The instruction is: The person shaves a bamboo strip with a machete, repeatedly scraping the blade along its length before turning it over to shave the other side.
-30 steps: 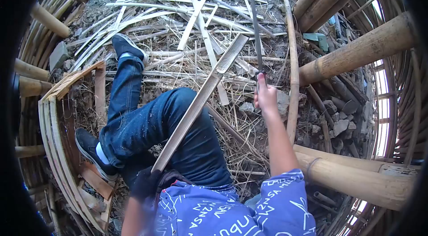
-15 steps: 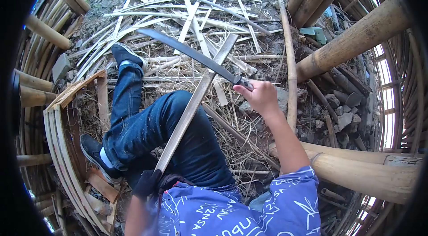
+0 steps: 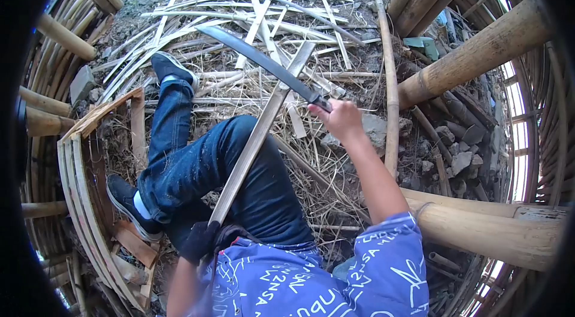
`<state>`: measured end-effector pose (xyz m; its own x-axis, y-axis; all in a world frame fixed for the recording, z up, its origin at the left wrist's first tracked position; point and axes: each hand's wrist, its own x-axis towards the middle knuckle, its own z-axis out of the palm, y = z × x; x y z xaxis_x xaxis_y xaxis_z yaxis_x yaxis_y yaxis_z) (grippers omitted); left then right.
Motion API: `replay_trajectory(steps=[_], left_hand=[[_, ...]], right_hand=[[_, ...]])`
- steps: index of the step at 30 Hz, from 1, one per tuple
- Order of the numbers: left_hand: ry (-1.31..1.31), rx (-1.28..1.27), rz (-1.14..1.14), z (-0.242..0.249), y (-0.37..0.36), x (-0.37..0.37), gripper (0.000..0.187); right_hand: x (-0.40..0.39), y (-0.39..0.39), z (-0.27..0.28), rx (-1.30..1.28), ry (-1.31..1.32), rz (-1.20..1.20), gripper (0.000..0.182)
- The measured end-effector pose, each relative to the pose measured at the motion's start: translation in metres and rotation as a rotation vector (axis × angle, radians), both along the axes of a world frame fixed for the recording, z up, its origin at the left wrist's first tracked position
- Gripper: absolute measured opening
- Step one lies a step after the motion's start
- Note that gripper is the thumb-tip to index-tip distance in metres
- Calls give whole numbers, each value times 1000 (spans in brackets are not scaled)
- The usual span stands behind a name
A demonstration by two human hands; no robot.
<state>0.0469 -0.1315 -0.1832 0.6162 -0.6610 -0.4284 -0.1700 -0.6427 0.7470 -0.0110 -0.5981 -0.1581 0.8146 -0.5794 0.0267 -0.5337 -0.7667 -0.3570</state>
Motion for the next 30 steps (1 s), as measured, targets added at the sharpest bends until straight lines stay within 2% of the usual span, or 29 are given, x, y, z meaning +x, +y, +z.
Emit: replay_trajectory(steps=[1,3,5,7,9,11,13,14,15,19,20,21,23,24,25,27,28,30], left_hand=[[-6,-10,3,-7,0,3,41],[-17,74,-101,-11,5,3,41],[45,80,-43,9,-4,0,41],[89,59,49,12,-5,-2,41],[-9,34,-26,-7,2,0,41],[11,26,5,-5,0,-1,41],[238,161,101,8,-10,2,41],[53,59,2,-2,0,-1,41],[39,48,4,-2,1,-2,41],[59,54,30,-7,3,-2,40],[80,87,3,-8,5,0,40],[96,110,-24,-8,4,2,40],[134,47,17,-5,1,3,39],[135,46,46,-5,2,2,39],[125,48,44,-6,2,2,39],[117,24,12,-8,1,4,40],[196,84,43,-8,-1,7,42],[160,77,28,-22,5,6,43]], right_hand=[[1,6,12,44,-34,24,78],[-4,-18,7,-7,164,41,79],[-7,-26,1,-189,102,44,79],[0,-18,-8,11,230,18,80],[1,-3,-10,-153,-103,67,79],[-1,-29,10,4,169,97,78],[5,-23,-2,-162,68,77,80],[6,-20,-14,-22,145,38,81],[3,-8,-7,-144,132,83,81],[-1,-13,23,-202,15,55,79],[1,0,27,-130,44,-19,79],[-2,12,21,-128,43,-18,79],[-7,27,6,55,-42,-2,78],[-8,23,6,-62,-61,-17,77],[-9,19,7,-59,-71,-19,77],[-2,13,14,-11,53,-24,80],[1,18,10,70,52,-37,79],[3,30,-2,87,-7,-91,80]])
